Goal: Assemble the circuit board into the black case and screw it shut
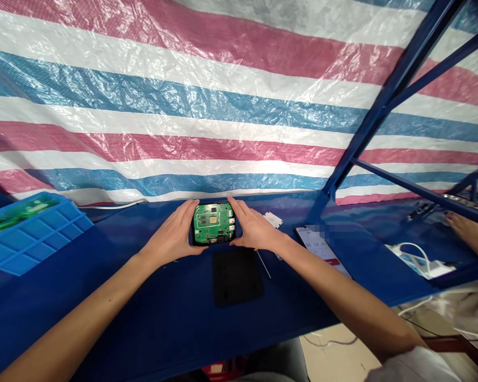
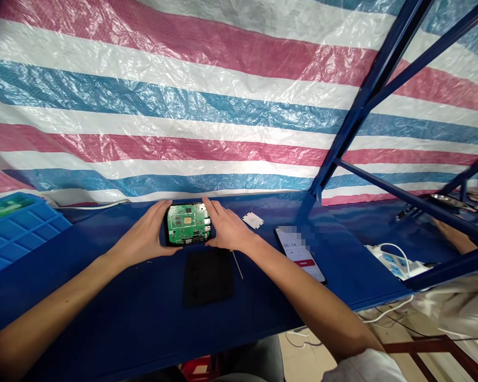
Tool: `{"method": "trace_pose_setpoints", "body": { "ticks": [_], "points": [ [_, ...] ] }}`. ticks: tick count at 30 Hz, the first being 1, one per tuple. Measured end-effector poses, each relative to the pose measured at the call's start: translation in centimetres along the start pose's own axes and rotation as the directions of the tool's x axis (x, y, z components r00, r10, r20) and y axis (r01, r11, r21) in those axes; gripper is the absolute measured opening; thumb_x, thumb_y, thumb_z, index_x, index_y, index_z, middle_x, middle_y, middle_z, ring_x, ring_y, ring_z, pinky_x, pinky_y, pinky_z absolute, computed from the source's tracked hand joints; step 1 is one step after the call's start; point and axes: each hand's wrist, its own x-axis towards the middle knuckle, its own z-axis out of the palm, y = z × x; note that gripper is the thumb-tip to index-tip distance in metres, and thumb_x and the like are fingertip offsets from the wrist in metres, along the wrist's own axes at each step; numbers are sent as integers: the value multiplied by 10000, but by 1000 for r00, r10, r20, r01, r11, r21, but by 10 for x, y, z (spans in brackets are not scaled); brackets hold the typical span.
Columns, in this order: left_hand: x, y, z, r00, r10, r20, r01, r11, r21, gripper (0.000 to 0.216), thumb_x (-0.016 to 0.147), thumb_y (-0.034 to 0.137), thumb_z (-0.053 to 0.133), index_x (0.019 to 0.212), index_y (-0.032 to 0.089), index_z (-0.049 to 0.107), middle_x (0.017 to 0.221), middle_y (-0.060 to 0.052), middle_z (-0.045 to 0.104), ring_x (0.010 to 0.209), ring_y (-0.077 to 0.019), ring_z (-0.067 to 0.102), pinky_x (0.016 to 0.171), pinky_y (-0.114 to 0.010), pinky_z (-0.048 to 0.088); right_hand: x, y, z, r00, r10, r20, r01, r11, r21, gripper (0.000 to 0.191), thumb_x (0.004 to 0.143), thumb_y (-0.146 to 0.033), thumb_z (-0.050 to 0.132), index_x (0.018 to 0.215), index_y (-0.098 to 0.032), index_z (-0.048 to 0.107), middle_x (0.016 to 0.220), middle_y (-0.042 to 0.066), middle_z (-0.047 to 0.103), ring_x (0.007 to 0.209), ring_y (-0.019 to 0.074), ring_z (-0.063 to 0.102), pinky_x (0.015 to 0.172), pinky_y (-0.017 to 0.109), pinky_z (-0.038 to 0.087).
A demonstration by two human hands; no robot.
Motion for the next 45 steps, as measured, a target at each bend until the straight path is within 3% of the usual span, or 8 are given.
{"method": "trace_pose_setpoints", "body": {
  "ticks": [10,18,23,27,30,34,41,45],
  "points": [
    [3,1,4,998,9,-56,-11,999,-30,1160,668,492,810,1543,166,121,1494,-233,373,1386,-441,384,1131,-564,381,5,0,7,995,-39,-89,28,992,-125,1366,643,-408,837,1541,-175,-166,1448,265,408,1264,426,490,973,575,449],
    [0,2,-3,990,-127,62,137,969,-204,1246,656,634,775,1581,216,52,1581,-179,280,1439,-411,296,1163,-550,311,2,2,10,989,-47,-138,16,976,-217,1198,662,-433,769,1532,-106,13,1387,267,480,1206,416,529,918,545,474],
    [11,-6,-14,836,-457,304,549,676,-491,846,868,760,363,1467,167,439,1321,-141,616,1195,-347,576,972,-463,486,1,4,11,982,-69,-178,18,961,-276,1202,720,-422,750,1535,-111,-76,1461,285,426,1254,426,508,947,542,462],
    [23,-14,-21,725,-366,584,685,469,-557,882,849,838,207,1064,173,745,984,-118,755,922,-288,682,756,-361,546,2,5,11,976,-100,-193,35,950,-311,1226,769,-408,732,1526,-122,-189,1501,277,395,1310,433,470,968,527,454],
    [27,-15,-22,611,-251,751,792,203,-576,933,778,904,225,934,166,772,968,-130,762,932,-269,674,791,-331,537,2,6,12,975,-97,-199,30,948,-317,1246,788,-393,729,1511,-140,-254,1516,270,381,1317,435,465,969,526,457],
    [27,-12,-22,540,-152,828,841,62,-538,957,728,937,259,915,154,776,994,-155,767,977,-296,679,899,-376,523,1,5,14,979,-82,-185,24,955,-297,1251,804,-363,730,1495,-184,-298,1531,250,371,1326,427,461,985,522,456],
    [30,-14,-15,618,-196,762,786,171,-593,889,806,865,249,1003,169,767,1021,-142,775,986,-308,710,962,-450,529,3,2,11,986,-50,-159,19,981,-192,1248,801,-391,746,1524,-228,-258,1513,230,400,1264,419,527,954,529,498],
    [25,-19,-9,722,-290,629,692,337,-639,771,829,796,406,1149,172,727,1082,-129,764,1046,-310,695,946,-450,552,3,5,4,991,118,-59,-98,958,269,1006,856,-596,616,1588,-246,21,1413,171,533,1111,334,642,870,483,558]
  ]
}}
